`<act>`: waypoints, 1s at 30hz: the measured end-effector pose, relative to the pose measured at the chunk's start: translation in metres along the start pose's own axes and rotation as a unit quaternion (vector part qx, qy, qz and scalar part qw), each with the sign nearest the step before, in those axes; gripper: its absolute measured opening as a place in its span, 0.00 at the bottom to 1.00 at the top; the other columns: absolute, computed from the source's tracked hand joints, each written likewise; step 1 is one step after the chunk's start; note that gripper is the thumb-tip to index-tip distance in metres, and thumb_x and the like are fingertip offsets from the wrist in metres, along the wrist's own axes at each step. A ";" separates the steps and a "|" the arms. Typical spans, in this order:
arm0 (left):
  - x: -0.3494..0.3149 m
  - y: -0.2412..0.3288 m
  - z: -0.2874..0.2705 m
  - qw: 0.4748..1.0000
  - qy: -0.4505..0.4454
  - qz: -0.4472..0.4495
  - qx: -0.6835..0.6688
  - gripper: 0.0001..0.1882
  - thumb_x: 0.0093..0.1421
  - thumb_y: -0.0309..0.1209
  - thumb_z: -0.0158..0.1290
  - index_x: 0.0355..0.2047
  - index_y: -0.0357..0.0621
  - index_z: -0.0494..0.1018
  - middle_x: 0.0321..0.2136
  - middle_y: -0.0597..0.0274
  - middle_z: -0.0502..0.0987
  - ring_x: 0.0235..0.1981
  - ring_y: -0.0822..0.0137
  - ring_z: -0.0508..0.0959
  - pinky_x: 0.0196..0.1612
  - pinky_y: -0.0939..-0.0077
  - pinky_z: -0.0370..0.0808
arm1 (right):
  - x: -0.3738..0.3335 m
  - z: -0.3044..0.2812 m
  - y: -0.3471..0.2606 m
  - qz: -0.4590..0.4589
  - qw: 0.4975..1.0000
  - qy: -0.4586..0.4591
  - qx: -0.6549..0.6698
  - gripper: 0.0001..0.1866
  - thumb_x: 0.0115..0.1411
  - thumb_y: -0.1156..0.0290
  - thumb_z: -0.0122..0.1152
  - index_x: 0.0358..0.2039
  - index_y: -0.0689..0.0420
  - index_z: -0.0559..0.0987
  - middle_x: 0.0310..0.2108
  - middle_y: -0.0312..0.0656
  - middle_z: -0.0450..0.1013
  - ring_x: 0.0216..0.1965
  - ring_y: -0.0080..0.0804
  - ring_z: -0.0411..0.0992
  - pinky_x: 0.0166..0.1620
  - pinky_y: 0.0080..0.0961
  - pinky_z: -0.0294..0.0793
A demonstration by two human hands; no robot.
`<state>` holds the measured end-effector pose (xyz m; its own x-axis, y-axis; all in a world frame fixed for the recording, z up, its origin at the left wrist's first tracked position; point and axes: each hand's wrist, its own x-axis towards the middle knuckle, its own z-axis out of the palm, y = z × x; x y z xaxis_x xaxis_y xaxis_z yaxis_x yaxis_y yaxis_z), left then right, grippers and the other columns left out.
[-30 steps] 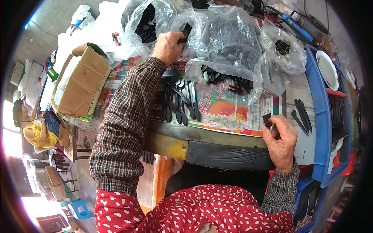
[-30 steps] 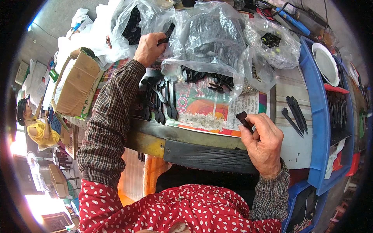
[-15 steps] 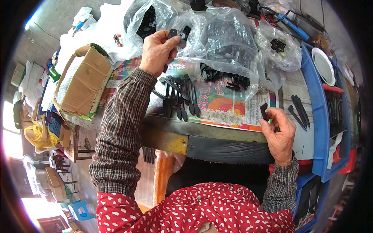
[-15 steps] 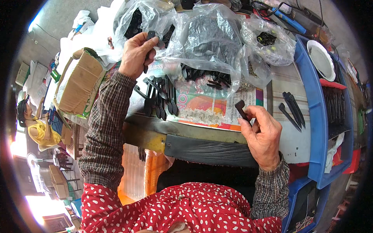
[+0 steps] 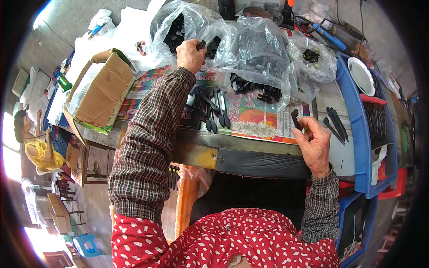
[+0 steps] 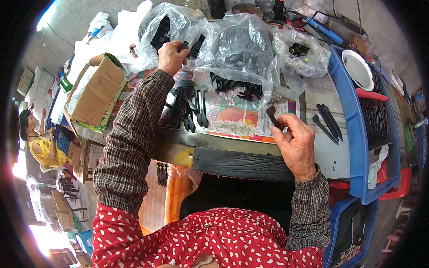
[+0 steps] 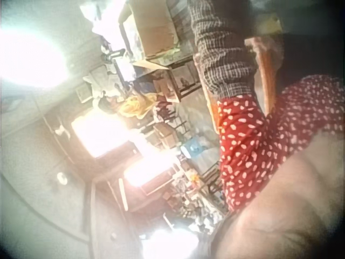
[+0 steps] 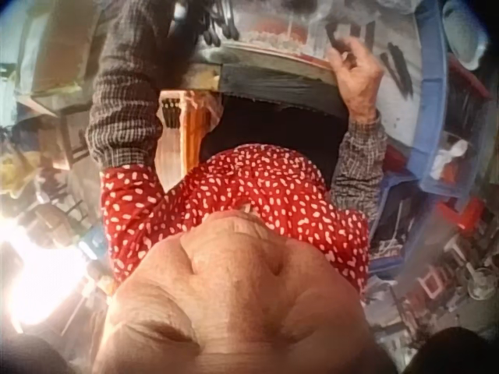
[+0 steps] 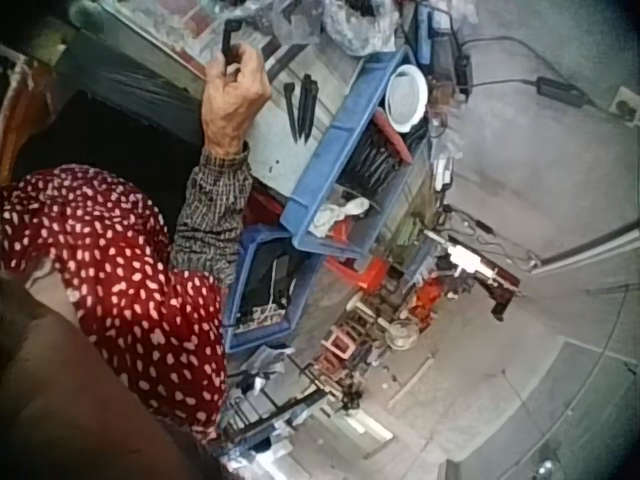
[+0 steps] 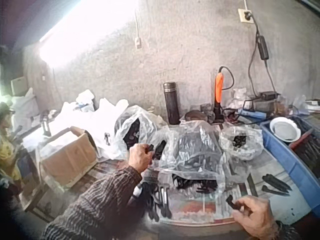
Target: The person assembles small black plastic components by hand and places the assembled pieces into a plastic basket.
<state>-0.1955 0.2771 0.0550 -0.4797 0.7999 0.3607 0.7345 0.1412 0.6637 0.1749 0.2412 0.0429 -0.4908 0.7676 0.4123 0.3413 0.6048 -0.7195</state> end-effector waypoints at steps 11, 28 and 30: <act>-0.079 0.061 -0.038 0.924 -0.115 -0.094 -0.353 0.08 0.57 0.24 0.54 0.37 0.35 0.72 0.26 0.63 0.76 0.20 0.81 0.72 0.15 0.91 0.59 | 0.002 -0.003 -0.003 -0.061 0.997 0.035 -0.024 0.09 0.51 0.80 0.61 0.34 0.64 0.74 0.27 0.40 0.70 0.21 0.22 0.65 0.23 0.18 0.64; -0.229 0.113 -0.030 0.745 -0.161 -0.235 -0.603 0.05 0.57 0.22 0.53 0.34 0.41 0.70 0.30 0.57 0.76 0.21 0.78 0.74 0.14 0.93 0.59 | -0.056 0.013 -0.056 0.048 0.962 -0.137 0.230 0.09 0.55 0.77 0.58 0.36 0.64 0.74 0.24 0.36 0.69 0.21 0.16 0.66 0.25 0.14 0.66; -0.235 0.113 -0.029 0.745 -0.163 -0.244 -0.600 0.05 0.57 0.22 0.53 0.34 0.41 0.70 0.30 0.57 0.76 0.22 0.78 0.73 0.14 0.93 0.59 | -0.060 0.014 -0.059 0.061 0.960 -0.144 0.233 0.08 0.55 0.76 0.58 0.36 0.64 0.74 0.24 0.35 0.69 0.21 0.16 0.65 0.25 0.14 0.65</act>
<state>-0.0140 0.0879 0.0644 -0.2635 0.9507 -0.1634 -0.5396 -0.0049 0.8419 0.1726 0.1562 0.0527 -0.6942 0.6955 0.1853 0.0487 0.3023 -0.9520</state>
